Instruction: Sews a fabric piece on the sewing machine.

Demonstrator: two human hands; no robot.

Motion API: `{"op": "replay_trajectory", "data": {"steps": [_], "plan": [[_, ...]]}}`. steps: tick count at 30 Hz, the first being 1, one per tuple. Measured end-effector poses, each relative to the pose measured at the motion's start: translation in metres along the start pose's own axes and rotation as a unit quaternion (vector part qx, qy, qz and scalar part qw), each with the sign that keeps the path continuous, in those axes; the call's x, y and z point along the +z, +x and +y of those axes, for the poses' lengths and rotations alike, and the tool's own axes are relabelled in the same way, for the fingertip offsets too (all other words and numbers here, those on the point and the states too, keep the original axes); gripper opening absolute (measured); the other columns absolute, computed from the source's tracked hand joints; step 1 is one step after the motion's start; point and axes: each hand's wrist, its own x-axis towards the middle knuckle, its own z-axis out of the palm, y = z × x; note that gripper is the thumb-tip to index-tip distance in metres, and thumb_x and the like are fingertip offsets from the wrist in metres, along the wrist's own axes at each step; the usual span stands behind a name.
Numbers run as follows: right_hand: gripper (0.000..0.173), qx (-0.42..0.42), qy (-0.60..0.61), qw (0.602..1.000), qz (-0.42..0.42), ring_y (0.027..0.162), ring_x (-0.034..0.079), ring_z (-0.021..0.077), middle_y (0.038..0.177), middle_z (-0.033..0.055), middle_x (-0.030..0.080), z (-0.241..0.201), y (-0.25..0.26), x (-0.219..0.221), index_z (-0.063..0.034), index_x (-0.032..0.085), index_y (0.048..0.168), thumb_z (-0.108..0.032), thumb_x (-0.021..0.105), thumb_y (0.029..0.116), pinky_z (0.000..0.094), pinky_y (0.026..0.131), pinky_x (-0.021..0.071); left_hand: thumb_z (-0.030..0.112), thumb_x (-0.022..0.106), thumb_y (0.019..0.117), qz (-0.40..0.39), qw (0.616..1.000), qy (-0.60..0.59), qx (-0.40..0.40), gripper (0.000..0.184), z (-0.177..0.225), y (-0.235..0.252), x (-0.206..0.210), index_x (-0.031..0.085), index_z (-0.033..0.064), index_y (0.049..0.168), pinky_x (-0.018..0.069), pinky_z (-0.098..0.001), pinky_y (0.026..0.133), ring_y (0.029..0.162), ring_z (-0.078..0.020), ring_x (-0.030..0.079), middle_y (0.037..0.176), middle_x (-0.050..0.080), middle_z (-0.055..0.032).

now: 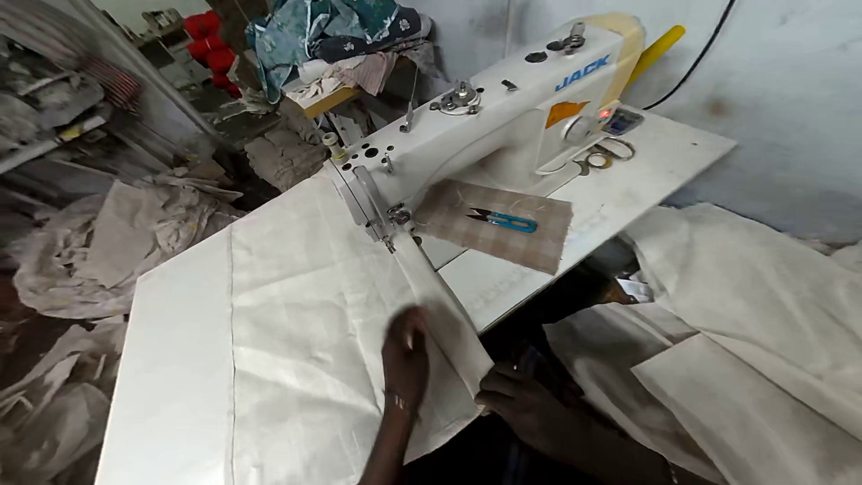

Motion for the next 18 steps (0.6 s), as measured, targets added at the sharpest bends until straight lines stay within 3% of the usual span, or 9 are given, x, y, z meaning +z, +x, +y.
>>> {"op": "replay_trajectory", "data": {"steps": [2, 4, 5, 8, 10, 12, 15, 16, 18], "plan": [[0.02, -0.005, -0.002, 1.0, 0.002, 0.086, 0.064, 0.021, 0.082, 0.0048, 0.067, 0.0, 0.004, -0.007, -0.0109, 0.071, 0.087, -0.015, 0.056, 0.1, 0.026, 0.086, 0.0511, 0.001, 0.052, 0.0995, 0.066, 0.977, 0.204, 0.016, 0.034, -0.022, 0.054, 0.002, 0.067, -0.0014, 0.13, 0.0383, -0.063, 0.106, 0.125, -0.0494, 0.054, 0.135, 0.059, -0.0294], [0.02, -0.005, -0.005, 1.0, -0.001, 0.086, 0.063, 0.0201, 0.081, 0.0036, 0.065, 0.0, 0.005, -0.011, -0.0118, 0.07, 0.088, -0.017, 0.056, 0.1011, 0.0249, 0.084, 0.051, 0.009, 0.051, 0.1028, 0.031, 0.944, 0.328, -0.034, 0.042, -0.022, 0.077, 0.003, 0.064, 0.0229, 0.14, 0.0363, -0.0628, 0.099, 0.126, -0.0442, 0.05, 0.14, 0.055, -0.0188], [0.021, -0.002, -0.008, 1.0, -0.003, 0.086, 0.063, 0.0197, 0.081, 0.0031, 0.065, 0.0, 0.004, -0.011, -0.012, 0.07, 0.088, -0.018, 0.056, 0.1015, 0.0244, 0.083, 0.051, 0.009, 0.049, 0.1031, 0.0, 0.934, 0.354, -0.042, 0.044, -0.019, 0.077, 0.005, 0.063, 0.0269, 0.141, 0.0357, -0.0619, 0.099, 0.128, -0.0421, 0.049, 0.142, 0.054, -0.0163], [0.02, -0.002, -0.019, 1.0, -0.018, 0.085, 0.064, 0.0212, 0.081, 0.0039, 0.066, 0.004, -0.002, -0.005, -0.0115, 0.072, 0.086, -0.014, 0.057, 0.0989, 0.0263, 0.081, 0.0527, 0.0, 0.052, 0.0966, -0.083, 0.93, 0.358, 0.019, 0.039, -0.014, 0.021, 0.013, 0.071, 0.0095, 0.129, 0.0359, -0.0687, 0.104, 0.128, -0.0477, 0.054, 0.136, 0.062, -0.0216], [0.019, -0.006, -0.026, 0.999, -0.027, 0.084, 0.064, 0.0216, 0.081, 0.0041, 0.066, 0.009, -0.005, 0.002, -0.0111, 0.072, 0.086, -0.011, 0.057, 0.097, 0.0271, 0.079, 0.0531, -0.004, 0.061, 0.0883, -0.098, 0.928, 0.341, 0.116, 0.03, -0.02, -0.051, 0.027, 0.076, 0.001, 0.114, 0.044, -0.0684, 0.095, 0.112, -0.0468, 0.065, 0.122, 0.071, -0.0199], [0.018, -0.015, -0.043, 0.998, -0.047, 0.083, 0.065, 0.0225, 0.081, 0.0048, 0.067, 0.012, -0.008, 0.006, -0.0098, 0.072, 0.086, -0.006, 0.056, 0.0941, 0.0294, 0.075, 0.0543, -0.001, 0.066, 0.0835, -0.048, 0.922, 0.317, 0.216, 0.026, -0.044, -0.103, 0.04, 0.08, 0.0066, 0.104, 0.0507, -0.0564, 0.086, 0.093, -0.035, 0.07, 0.103, 0.076, -0.0113], [0.018, -0.007, -0.046, 0.997, -0.054, 0.084, 0.066, 0.0222, 0.082, 0.0047, 0.067, 0.012, -0.006, 0.008, -0.0108, 0.072, 0.084, -0.005, 0.057, 0.093, 0.0294, 0.075, 0.0543, -0.001, 0.064, 0.0847, -0.014, 0.946, 0.216, 0.241, 0.019, -0.045, -0.098, 0.024, 0.081, 0.0052, 0.09, 0.0486, -0.0531, 0.097, 0.097, -0.0344, 0.07, 0.093, 0.076, -0.0126], [0.018, -0.003, -0.042, 0.997, -0.061, 0.085, 0.066, 0.0225, 0.083, 0.005, 0.068, 0.009, -0.005, 0.006, -0.0106, 0.072, 0.084, -0.004, 0.058, 0.0925, 0.03, 0.077, 0.0549, 0.0, 0.061, 0.0865, 0.002, 0.948, 0.204, 0.243, 0.021, -0.037, -0.083, 0.019, 0.08, 0.0031, 0.094, 0.0505, -0.0531, 0.098, 0.102, -0.0375, 0.07, 0.098, 0.075, -0.0153], [0.017, 0.016, -0.034, 0.996, -0.085, 0.087, 0.069, 0.0242, 0.085, 0.0069, 0.071, 0.003, 0.0, -0.001, -0.0076, 0.074, 0.086, -0.002, 0.059, 0.0912, 0.0322, 0.079, 0.0563, 0.012, 0.054, 0.0947, -0.007, 0.946, 0.205, 0.251, 0.033, -0.024, -0.037, 0.017, 0.074, 0.0045, 0.12, 0.0471, -0.0595, 0.104, 0.124, -0.0451, 0.061, 0.125, 0.07, -0.0171]]}}
